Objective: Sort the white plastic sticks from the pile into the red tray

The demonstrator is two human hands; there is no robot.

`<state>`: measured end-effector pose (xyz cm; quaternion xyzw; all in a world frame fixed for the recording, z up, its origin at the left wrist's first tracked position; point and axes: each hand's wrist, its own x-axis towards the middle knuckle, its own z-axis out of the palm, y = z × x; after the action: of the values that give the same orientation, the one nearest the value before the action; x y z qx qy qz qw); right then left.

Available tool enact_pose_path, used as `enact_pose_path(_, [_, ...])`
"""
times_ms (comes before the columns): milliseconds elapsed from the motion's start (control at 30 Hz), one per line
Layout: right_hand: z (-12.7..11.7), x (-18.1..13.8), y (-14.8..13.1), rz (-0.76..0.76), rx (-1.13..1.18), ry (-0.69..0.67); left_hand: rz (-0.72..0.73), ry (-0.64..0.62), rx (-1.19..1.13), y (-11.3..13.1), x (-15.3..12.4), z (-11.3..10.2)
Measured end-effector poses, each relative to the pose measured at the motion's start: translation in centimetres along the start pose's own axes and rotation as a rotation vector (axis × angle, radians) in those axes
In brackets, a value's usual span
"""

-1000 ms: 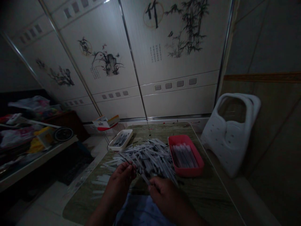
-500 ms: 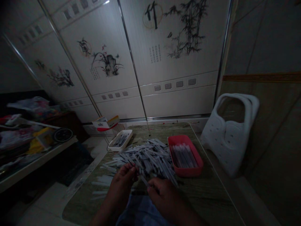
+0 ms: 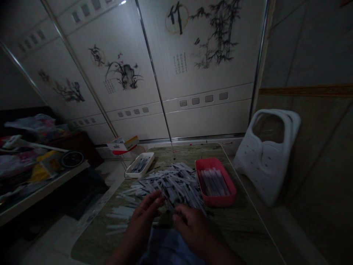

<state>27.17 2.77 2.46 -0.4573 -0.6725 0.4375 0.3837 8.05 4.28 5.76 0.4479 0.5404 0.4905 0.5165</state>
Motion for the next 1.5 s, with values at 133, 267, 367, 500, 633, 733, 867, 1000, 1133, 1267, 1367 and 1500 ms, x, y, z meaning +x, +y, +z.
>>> enact_pose_path(133, [-0.3, 0.0, -0.1, 0.013, -0.014, 0.009, 0.024, 0.081, 0.036, 0.3, 0.0, -0.5])
enact_pose_path(267, [-0.7, 0.0, -0.2, 0.026, 0.023, 0.042, 0.120, 0.108, 0.100, -0.8, 0.8, -1.4])
enact_pose_path(367, [-0.9, -0.1, -0.2, 0.043, 0.025, 0.089, 0.223, 0.047, 0.315, -2.4, 1.5, -2.2])
enact_pose_path(500, [-0.8, -0.1, 0.4, 0.017, -0.005, 0.131, 0.332, -0.020, 0.758, -4.0, 1.8, -2.6])
enact_pose_path(633, [-0.7, 0.2, 1.2, -0.024, -0.015, 0.160, 0.364, -0.077, 1.094, -4.0, 1.6, -1.7])
enact_pose_path(733, [-0.7, 0.3, 1.2, -0.030, -0.018, 0.161, 0.337, -0.078, 1.170, -3.8, 1.9, -1.2])
enact_pose_path(867, [-0.9, 0.2, 1.0, -0.036, -0.029, 0.151, 0.351, -0.064, 1.160, -4.0, 2.3, -1.0])
enact_pose_path(1000, [-1.0, 0.2, 1.1, -0.047, -0.044, 0.153, 0.333, -0.035, 0.858, -3.9, 2.1, -1.1])
enact_pose_path(1133, [-1.0, 0.3, 1.1, -0.057, -0.035, 0.148, 0.142, -0.052, 0.299, -3.1, 1.7, -1.3])
enact_pose_path(1267, [-1.0, 0.2, 0.7, -0.065, -0.058, 0.127, -0.032, -0.061, -0.089, -2.5, 1.3, -1.5])
enact_pose_path(1367, [-1.0, 0.0, 0.5, -0.076, -0.098, 0.120, -0.093, -0.050, -0.259, -2.3, 0.9, -1.5])
enact_pose_path(1500, [-1.1, -0.1, 0.4, -0.107, -0.151, 0.090, -0.128, -0.103, -0.397, -1.9, 0.1, -1.5])
